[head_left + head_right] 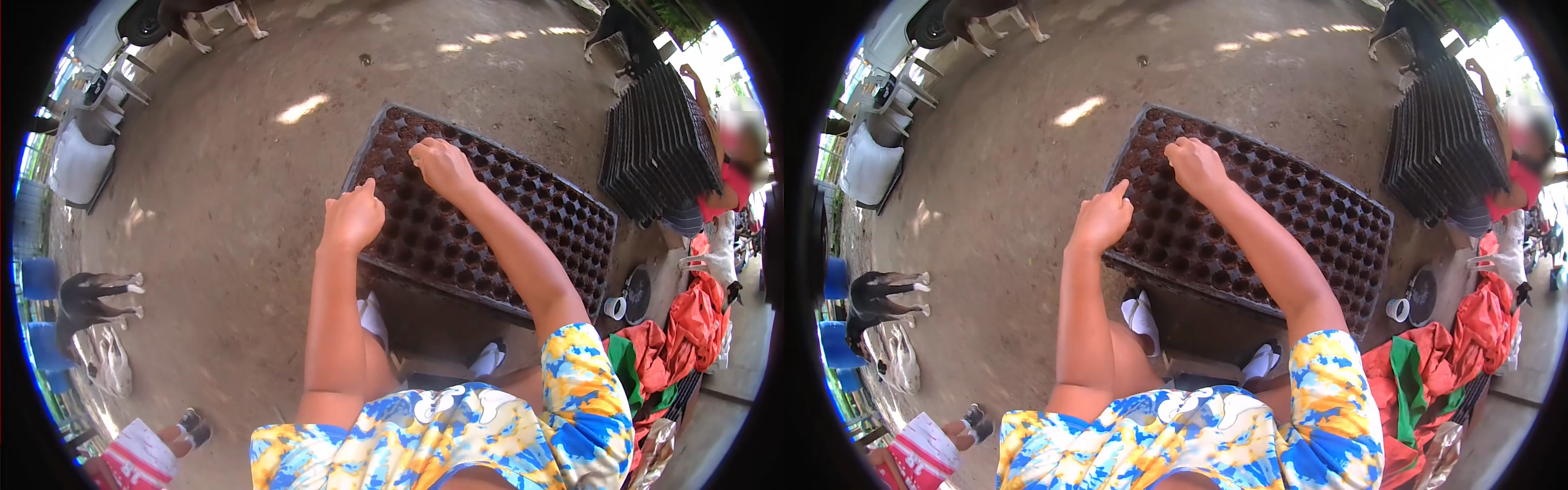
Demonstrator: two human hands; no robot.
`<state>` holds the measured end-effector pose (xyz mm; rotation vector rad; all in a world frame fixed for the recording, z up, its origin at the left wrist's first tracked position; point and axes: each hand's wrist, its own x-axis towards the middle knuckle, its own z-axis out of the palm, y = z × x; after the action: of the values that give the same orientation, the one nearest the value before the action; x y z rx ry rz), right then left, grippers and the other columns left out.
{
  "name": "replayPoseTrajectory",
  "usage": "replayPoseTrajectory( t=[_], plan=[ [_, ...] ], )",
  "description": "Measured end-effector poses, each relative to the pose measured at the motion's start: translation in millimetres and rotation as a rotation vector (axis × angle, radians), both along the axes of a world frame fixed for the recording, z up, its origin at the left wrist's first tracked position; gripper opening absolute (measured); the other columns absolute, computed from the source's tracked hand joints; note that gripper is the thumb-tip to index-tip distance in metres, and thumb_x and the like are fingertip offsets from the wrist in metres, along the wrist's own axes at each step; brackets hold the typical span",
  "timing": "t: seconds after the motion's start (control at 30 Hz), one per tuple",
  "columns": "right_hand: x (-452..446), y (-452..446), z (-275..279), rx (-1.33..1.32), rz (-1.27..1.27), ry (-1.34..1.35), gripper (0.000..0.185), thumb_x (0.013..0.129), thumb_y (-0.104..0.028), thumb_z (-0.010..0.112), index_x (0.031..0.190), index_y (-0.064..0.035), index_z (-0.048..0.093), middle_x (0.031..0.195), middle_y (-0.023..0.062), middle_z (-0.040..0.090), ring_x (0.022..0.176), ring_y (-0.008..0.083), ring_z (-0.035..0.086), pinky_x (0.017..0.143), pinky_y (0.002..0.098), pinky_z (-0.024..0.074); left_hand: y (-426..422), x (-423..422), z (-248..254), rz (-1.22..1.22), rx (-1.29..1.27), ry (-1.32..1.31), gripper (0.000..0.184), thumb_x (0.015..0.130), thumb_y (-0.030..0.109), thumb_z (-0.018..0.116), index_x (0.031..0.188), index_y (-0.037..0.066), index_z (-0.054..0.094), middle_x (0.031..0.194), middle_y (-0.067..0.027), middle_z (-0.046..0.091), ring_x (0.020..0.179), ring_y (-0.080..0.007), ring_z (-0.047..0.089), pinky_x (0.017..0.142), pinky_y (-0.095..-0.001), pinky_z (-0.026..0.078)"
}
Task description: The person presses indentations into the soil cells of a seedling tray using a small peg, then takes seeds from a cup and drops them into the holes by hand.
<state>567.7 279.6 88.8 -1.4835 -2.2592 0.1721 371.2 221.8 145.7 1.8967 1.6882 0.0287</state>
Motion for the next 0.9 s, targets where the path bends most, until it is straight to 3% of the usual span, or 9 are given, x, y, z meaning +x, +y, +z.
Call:
replayPoseTrajectory(
  t=[0.1, 0.13, 0.23, 0.37, 0.47, 0.57, 0.7, 0.8, 0.9],
  plan=[
    [5, 10, 27, -0.124, -0.063, 0.073, 0.009, 0.078, -0.006, 0.060, 0.084, -0.0063, 0.066, 0.090, 0.0119, 0.065, 0.093, 0.0312, 0.063, 0.077, 0.0424, 0.0517, 0, -1, -1, 0.007, 0.004, 0.002, 0.049, 0.088, 0.018, 0.038, 0.133, 0.003, 0.048, 0.123, -0.0193, 0.059, 0.112, -0.0324, 0.057, 0.099, -0.0476, 0.035],
    [6, 14, 26, 0.009, -0.102, 0.102, 0.011, 0.077, -0.005, 0.060, 0.085, -0.0065, 0.067, 0.092, 0.0122, 0.066, 0.092, 0.0318, 0.063, 0.078, 0.0428, 0.0517, 1, -1, -1, 0.003, 0.004, 0.012, 0.049, 0.088, 0.018, 0.037, 0.134, 0.003, 0.047, 0.124, -0.0188, 0.059, 0.112, -0.0324, 0.057, 0.099, -0.0475, 0.035],
    [8, 24, 8, -0.043, -0.088, -0.004, 0.012, 0.077, -0.004, 0.059, 0.085, -0.0061, 0.068, 0.092, 0.0132, 0.066, 0.091, 0.0323, 0.063, 0.078, 0.0428, 0.0517, 0, 2, 0, -0.007, 0.001, 0.028, 0.050, 0.088, 0.018, 0.037, 0.135, 0.003, 0.047, 0.124, -0.0174, 0.059, 0.113, -0.0322, 0.056, 0.099, -0.0471, 0.035],
    [17, 36, 25, -0.087, -0.094, 0.058, 0.012, 0.075, -0.005, 0.061, 0.085, -0.0055, 0.068, 0.094, 0.0130, 0.066, 0.095, 0.0329, 0.062, 0.079, 0.0434, 0.0513, -1, 3, 6, 0.011, -0.006, 0.012, 0.049, 0.089, 0.019, 0.036, 0.135, 0.003, 0.047, 0.123, -0.0174, 0.060, 0.113, -0.0322, 0.056, 0.099, -0.0466, 0.035],
    [22, 49, 11, 0.017, -0.167, 0.045, 0.012, 0.074, -0.006, 0.061, 0.084, -0.0056, 0.068, 0.093, 0.0139, 0.067, 0.091, 0.0350, 0.063, 0.078, 0.0437, 0.0516, -1, 3, 5, 0.009, -0.009, 0.024, 0.049, 0.089, 0.020, 0.036, 0.134, 0.004, 0.048, 0.121, -0.0182, 0.060, 0.113, -0.0323, 0.056, 0.100, -0.0462, 0.035],
    [24, 62, 4, -0.079, -0.118, 0.015, 0.014, 0.073, -0.006, 0.061, 0.084, -0.0067, 0.068, 0.092, 0.0144, 0.067, 0.091, 0.0360, 0.064, 0.079, 0.0440, 0.0515, -2, 4, 6, 0.011, 0.000, 0.017, 0.049, 0.090, 0.020, 0.037, 0.135, 0.004, 0.047, 0.121, -0.0187, 0.060, 0.112, -0.0322, 0.056, 0.100, -0.0462, 0.035],
    [14, 75, 25, -0.134, -0.188, -0.110, 0.015, 0.076, -0.011, 0.061, 0.088, -0.0083, 0.069, 0.095, 0.0145, 0.067, 0.091, 0.0350, 0.064, 0.077, 0.0439, 0.0520, -1, 4, 2, 0.006, 0.014, 0.026, 0.049, 0.090, 0.021, 0.038, 0.135, 0.004, 0.047, 0.120, -0.0191, 0.061, 0.112, -0.0321, 0.056, 0.100, -0.0466, 0.034],
    [3, 80, 14, -0.024, -0.116, -0.003, 0.015, 0.074, -0.008, 0.059, 0.085, -0.0084, 0.069, 0.093, 0.0156, 0.067, 0.090, 0.0373, 0.065, 0.076, 0.0452, 0.0531, 1, 1, -9, 0.026, 0.091, -0.019, 0.049, 0.087, 0.025, 0.043, 0.133, 0.009, 0.051, 0.107, -0.0280, 0.061, 0.106, -0.0424, 0.056, 0.099, -0.0465, 0.040],
    [0, 87, -6, -0.041, -0.096, 0.005, 0.014, 0.075, -0.009, 0.058, 0.085, -0.0086, 0.069, 0.093, 0.0155, 0.067, 0.090, 0.0372, 0.064, 0.077, 0.0449, 0.0529, 0, 1, -8, 0.024, 0.091, -0.009, 0.049, 0.087, 0.025, 0.044, 0.132, 0.009, 0.052, 0.106, -0.0284, 0.061, 0.105, -0.0430, 0.056, 0.098, -0.0472, 0.040]
  ],
)
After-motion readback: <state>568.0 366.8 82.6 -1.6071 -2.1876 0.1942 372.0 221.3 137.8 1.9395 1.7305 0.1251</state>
